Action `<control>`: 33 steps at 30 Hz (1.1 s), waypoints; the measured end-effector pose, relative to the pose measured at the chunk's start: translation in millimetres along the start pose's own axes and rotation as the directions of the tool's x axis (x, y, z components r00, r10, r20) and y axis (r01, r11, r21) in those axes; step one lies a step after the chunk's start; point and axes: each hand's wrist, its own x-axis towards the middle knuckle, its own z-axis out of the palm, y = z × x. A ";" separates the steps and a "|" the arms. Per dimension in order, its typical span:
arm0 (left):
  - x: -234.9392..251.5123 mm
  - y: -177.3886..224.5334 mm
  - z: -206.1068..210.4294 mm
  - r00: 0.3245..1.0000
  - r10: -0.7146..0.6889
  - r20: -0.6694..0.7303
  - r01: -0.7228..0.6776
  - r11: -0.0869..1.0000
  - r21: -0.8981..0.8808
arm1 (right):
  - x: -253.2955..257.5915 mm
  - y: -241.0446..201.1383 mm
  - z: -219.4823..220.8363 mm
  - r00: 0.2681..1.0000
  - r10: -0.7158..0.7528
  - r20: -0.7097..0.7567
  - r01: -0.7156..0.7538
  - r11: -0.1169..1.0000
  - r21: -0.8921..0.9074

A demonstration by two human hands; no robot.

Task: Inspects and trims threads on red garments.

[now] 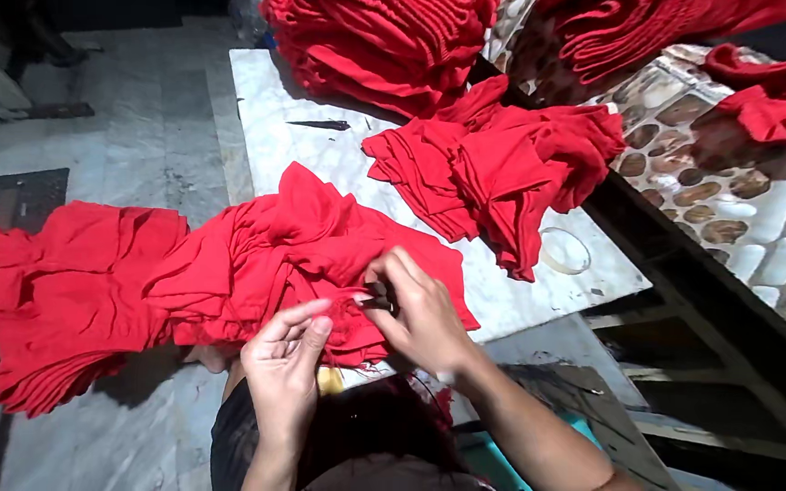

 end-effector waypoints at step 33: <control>-25.3 6.2 -3.1 0.973 0.092 0.210 -0.120 0.985 0.123 | -35.0 -21.1 -0.9 0.996 -0.071 0.054 0.054 0.964 0.261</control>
